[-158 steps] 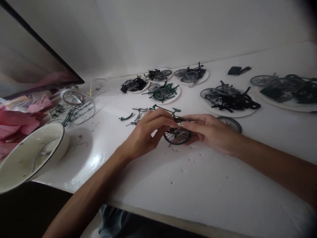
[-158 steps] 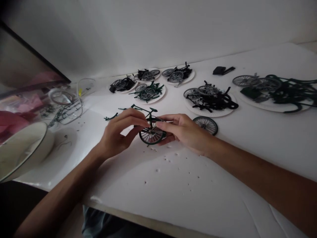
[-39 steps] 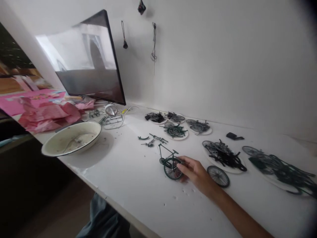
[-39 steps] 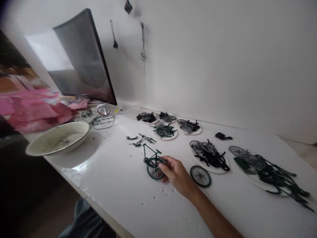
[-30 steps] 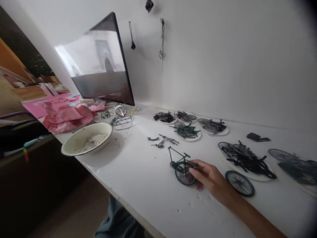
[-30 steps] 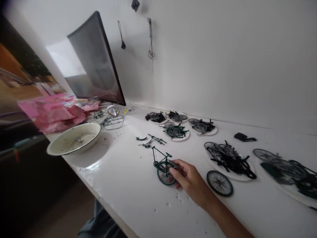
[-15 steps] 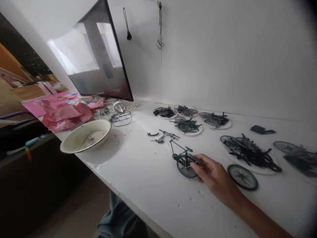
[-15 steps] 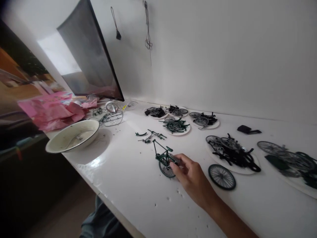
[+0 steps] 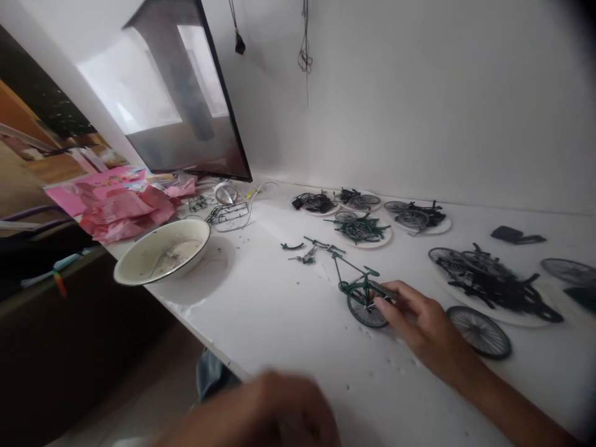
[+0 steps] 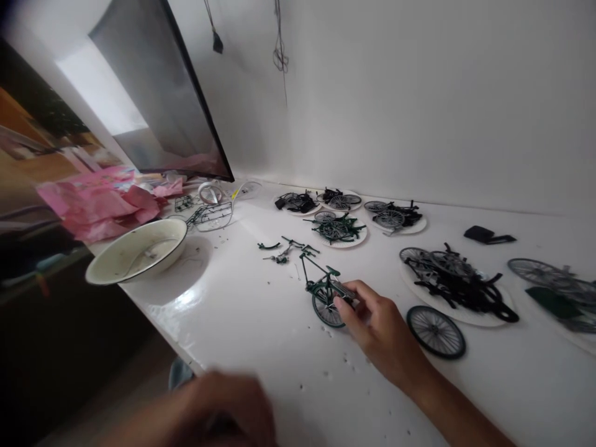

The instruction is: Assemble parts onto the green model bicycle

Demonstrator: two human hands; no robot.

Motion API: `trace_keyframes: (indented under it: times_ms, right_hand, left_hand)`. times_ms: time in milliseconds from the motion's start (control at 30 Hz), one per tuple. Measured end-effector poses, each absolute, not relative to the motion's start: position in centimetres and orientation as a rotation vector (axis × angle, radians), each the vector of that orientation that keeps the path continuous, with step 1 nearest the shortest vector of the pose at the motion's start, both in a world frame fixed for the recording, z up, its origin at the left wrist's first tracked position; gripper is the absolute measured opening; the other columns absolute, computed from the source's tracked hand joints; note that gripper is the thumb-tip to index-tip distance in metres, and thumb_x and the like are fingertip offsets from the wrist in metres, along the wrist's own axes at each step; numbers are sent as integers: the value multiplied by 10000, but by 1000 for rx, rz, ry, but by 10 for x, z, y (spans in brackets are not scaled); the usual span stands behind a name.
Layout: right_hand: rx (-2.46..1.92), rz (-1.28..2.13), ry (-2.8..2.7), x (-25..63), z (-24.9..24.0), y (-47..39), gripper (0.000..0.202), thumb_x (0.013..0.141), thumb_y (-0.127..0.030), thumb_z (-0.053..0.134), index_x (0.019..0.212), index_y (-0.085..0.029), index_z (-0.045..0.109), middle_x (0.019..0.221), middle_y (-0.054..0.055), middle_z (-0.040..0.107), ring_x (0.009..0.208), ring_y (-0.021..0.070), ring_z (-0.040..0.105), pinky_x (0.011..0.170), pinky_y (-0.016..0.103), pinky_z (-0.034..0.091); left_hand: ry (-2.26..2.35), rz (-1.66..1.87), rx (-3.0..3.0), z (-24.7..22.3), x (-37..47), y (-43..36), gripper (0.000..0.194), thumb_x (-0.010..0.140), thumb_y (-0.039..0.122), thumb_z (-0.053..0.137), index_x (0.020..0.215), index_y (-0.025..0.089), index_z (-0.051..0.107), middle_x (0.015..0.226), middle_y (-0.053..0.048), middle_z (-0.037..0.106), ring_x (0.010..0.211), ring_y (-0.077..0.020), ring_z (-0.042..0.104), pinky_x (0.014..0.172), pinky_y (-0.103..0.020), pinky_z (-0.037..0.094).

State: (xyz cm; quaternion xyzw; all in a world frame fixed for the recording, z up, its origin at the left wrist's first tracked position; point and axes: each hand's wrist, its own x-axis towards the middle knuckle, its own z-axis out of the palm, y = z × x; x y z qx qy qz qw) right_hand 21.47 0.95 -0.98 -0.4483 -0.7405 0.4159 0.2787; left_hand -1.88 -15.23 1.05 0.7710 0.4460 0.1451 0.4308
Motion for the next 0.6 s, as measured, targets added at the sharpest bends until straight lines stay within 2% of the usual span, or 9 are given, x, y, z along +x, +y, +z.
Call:
trace_keyframes:
  times_ms: [33,67,133,267,467,600]
  right_hand:
    - [-1203,1125,-1978,215,-10,10,319,885,-538,544,963,-236,612,660,-3,578,625,199,540,552,297,388]
    - [-1198,1139,-1968,214,-10,11,317,884,-535,549,965,-236,615,676,2,592,635,201,549,552,298,389]
    - [-1177,1173,-1947,214,-10,12,314,884,-523,555,973,-230,623,734,17,633,688,211,580,576,301,406]
    - [-1153,1219,-1914,215,-9,14,316,892,-501,557,1002,-214,631,830,34,675,777,220,602,639,304,431]
    - [-1155,1286,-1949,221,-15,21,305,909,-509,558,1018,-227,603,799,2,628,731,184,542,643,282,418]
    - [-1126,1310,-1947,223,-19,23,297,926,-516,542,999,-235,605,797,-5,603,718,171,516,630,278,397]
  left_hand:
    - [1272,462,1920,11,-33,-140,280,1036,234,368,1272,240,518,1268,-85,579,1140,-187,584,1008,-409,502]
    - [1458,625,2014,9,-47,-127,237,1021,228,417,1215,237,554,1224,-77,608,1104,-187,602,979,-397,519]
    - [1671,646,2221,3,-66,-103,234,984,189,502,1200,231,582,1272,-76,588,1131,-211,596,973,-417,520]
    - [1691,567,2514,-10,-73,-72,280,1003,119,421,1236,181,565,1302,-115,572,1135,-217,590,925,-404,536]
    - [1587,520,2660,-16,-71,-44,222,1014,132,400,996,134,621,1015,-91,644,955,-178,607,802,-320,541]
    - [1651,520,2650,-20,-72,-26,196,1008,146,424,970,153,616,1006,-70,644,949,-165,611,823,-298,531]
